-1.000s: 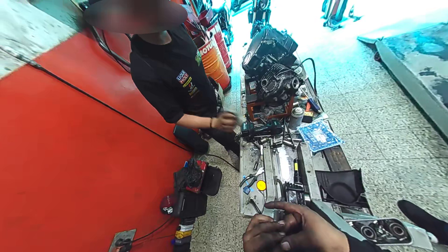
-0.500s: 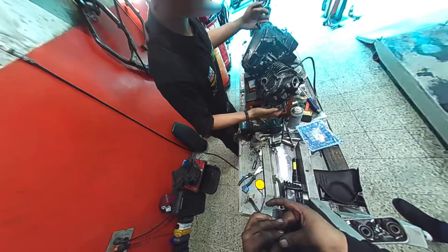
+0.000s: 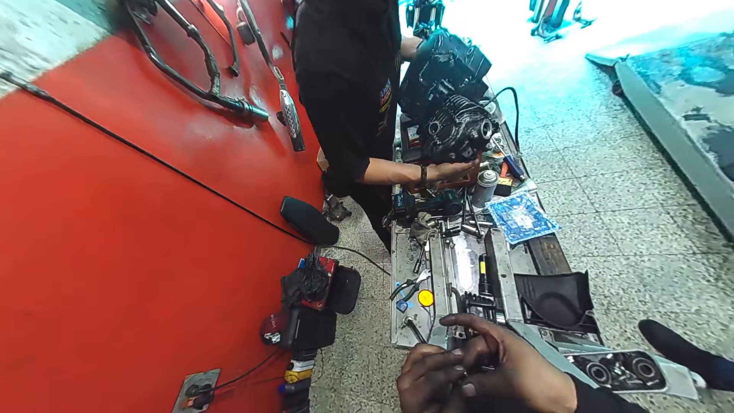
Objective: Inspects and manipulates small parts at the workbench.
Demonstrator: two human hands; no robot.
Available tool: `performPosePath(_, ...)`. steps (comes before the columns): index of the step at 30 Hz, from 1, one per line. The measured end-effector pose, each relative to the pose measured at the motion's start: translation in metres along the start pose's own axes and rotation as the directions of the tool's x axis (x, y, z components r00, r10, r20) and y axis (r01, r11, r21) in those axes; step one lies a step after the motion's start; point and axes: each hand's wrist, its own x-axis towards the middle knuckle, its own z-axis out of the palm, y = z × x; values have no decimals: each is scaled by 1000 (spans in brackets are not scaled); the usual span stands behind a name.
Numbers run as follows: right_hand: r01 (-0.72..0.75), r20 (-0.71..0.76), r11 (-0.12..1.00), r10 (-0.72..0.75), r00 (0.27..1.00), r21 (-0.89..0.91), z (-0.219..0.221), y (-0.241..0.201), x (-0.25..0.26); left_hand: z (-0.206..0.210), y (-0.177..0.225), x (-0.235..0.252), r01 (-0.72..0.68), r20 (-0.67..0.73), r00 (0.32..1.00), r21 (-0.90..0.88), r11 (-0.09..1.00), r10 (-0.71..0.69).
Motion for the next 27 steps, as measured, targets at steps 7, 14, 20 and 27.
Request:
performPosePath(7,38,-35,999,-38,999,2,0,1,-1,4,0,-1,-17,-20,1000,7,1000,18)
performPosePath(14,40,-41,998,-41,998,-40,-1,-2,-2,4,2,-1,12,-16,1000,15,1000,-12)
performPosePath(20,41,-61,997,-45,997,-66,0,1,-1,2,1,-2,24,-28,999,8,1000,-24)
performPosePath(27,69,-97,987,-83,992,-142,3,0,-2,2,1,-3,-8,-32,999,19,1000,9)
